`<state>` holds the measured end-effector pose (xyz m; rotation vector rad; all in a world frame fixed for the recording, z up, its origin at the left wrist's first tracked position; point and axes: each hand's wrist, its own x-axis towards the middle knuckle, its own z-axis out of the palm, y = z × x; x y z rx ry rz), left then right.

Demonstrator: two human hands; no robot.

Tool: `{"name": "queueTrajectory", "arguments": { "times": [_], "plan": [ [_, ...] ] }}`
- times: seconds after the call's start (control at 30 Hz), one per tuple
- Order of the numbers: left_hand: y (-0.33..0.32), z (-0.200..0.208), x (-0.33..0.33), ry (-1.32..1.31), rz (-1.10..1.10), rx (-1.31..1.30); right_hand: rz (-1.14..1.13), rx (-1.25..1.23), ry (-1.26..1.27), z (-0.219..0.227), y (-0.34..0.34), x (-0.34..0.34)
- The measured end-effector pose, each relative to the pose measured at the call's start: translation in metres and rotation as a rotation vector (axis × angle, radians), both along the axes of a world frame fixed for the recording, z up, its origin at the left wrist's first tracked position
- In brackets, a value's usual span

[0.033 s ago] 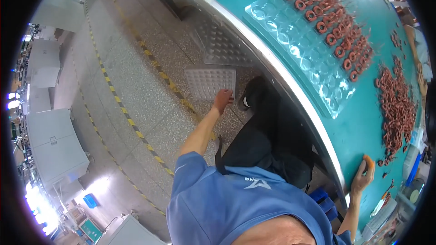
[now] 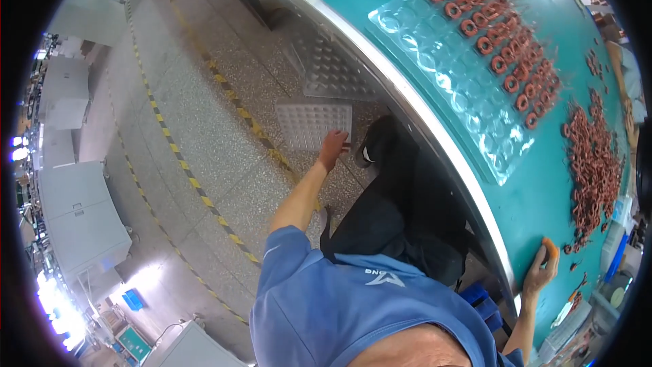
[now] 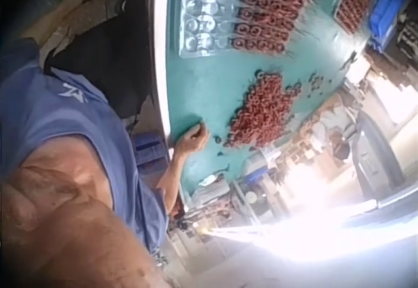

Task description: The person is assembling electronic components by threading wires through small toroidal cores and placing them into a tray.

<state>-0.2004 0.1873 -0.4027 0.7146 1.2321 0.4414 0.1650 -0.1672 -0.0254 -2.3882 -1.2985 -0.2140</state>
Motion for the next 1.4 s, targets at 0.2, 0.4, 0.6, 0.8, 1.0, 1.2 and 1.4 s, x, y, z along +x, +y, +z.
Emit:
{"name": "queueTrajectory", "arguments": {
  "times": [0.2, 0.4, 0.6, 0.8, 1.0, 1.2, 1.4],
  "plan": [
    [0.050, -0.054, -0.021, 0.774, -0.172, 0.693, -0.068, -0.109, 0.017, -0.005, -0.015, 0.012],
    [0.106, -0.055, -0.044, 1.069, -0.381, 0.814, -0.141, -0.152, -0.022, -0.009, -0.041, 0.023],
    [0.125, -0.066, -0.078, 1.323, -0.716, 0.959, -0.087, -0.217, -0.066, -0.015, -0.053, 0.032],
    [0.109, -0.036, -0.059, 1.376, -1.166, 0.850, -0.168, -0.205, 0.004, -0.008, -0.052, 0.024],
    [0.052, 0.000, -0.132, 0.901, -1.051, 0.850, -0.158, -0.146, 0.025, -0.012, -0.037, 0.022],
    [0.019, 0.122, -0.221, 0.679, -0.406, 0.380, -0.122, -0.108, 0.038, -0.010, -0.022, 0.017],
    [0.042, 0.117, -0.225, -0.025, 0.346, 0.110, -0.101, -0.081, 0.036, -0.011, -0.016, 0.015]
  ]
}}
